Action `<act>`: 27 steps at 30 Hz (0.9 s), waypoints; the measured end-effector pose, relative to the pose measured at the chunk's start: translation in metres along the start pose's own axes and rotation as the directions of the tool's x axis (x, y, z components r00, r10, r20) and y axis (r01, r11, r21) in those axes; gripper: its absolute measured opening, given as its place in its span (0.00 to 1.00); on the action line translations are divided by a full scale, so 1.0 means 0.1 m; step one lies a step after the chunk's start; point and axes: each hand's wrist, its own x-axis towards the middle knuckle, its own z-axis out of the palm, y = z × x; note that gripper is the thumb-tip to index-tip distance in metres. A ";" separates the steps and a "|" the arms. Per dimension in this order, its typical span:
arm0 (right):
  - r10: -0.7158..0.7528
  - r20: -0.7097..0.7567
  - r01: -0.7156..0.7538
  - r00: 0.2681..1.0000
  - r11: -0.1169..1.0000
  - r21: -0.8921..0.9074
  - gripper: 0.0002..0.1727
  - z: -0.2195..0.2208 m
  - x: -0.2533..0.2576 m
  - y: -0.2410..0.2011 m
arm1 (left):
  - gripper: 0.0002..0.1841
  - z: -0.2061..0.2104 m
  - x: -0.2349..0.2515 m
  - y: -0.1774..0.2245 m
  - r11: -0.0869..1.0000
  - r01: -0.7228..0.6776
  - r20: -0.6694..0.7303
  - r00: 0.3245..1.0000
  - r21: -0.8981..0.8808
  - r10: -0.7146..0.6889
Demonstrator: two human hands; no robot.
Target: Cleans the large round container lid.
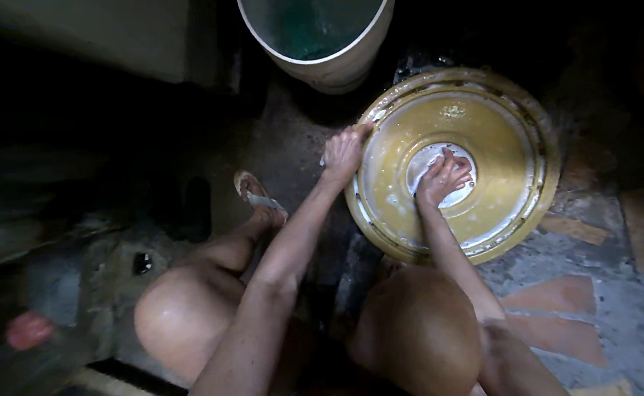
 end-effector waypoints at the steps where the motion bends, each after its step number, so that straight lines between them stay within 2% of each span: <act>1: -0.004 -0.004 0.004 1.000 1.000 0.001 0.22 0.00 0.00 -0.01 | 0.23 0.02 -0.09 -0.04 0.996 0.023 0.008 1.000 -0.085 -0.023; 5: -0.011 -0.019 0.011 1.000 1.000 0.015 0.22 -0.02 0.02 -0.02 | 0.19 0.10 -0.64 -0.13 0.972 0.074 -0.024 0.996 -0.224 -0.082; 8: -0.018 0.010 0.018 1.000 1.000 -0.010 0.22 -0.02 0.00 0.00 | 0.20 0.11 -0.25 0.06 0.958 0.165 0.062 0.986 -0.233 -0.154; 11: -0.015 -0.011 0.015 1.000 1.000 -0.009 0.22 -0.01 0.03 -0.02 | 0.21 0.08 0.06 0.19 0.964 0.126 0.037 0.992 -0.232 -0.121; 16: -0.001 -0.034 0.000 0.999 1.000 -0.020 0.21 0.07 0.00 0.05 | 0.18 0.18 -0.62 -0.16 0.962 0.087 -0.038 0.994 -0.259 -0.101; 19: -0.028 -0.074 0.026 0.997 1.000 -0.017 0.20 0.09 0.02 0.08 | 0.18 0.17 -0.40 -0.07 0.949 0.117 -0.007 0.992 -0.292 -0.124; 21: -0.125 -0.048 0.124 0.991 0.992 -0.014 0.20 0.04 0.01 0.13 | 0.18 0.07 -0.14 0.11 0.946 0.079 -0.006 0.996 -0.315 -0.085; 23: -0.267 0.036 0.268 0.963 0.963 -0.015 0.22 -0.07 0.02 0.20 | 0.19 -0.03 0.18 0.26 0.965 0.055 0.022 0.998 -0.255 -0.051; 27: -0.485 0.295 0.520 0.824 0.853 -0.050 0.36 -0.16 -0.03 0.35 | 0.20 -0.10 0.44 0.36 0.990 -0.020 0.067 0.997 -0.142 0.030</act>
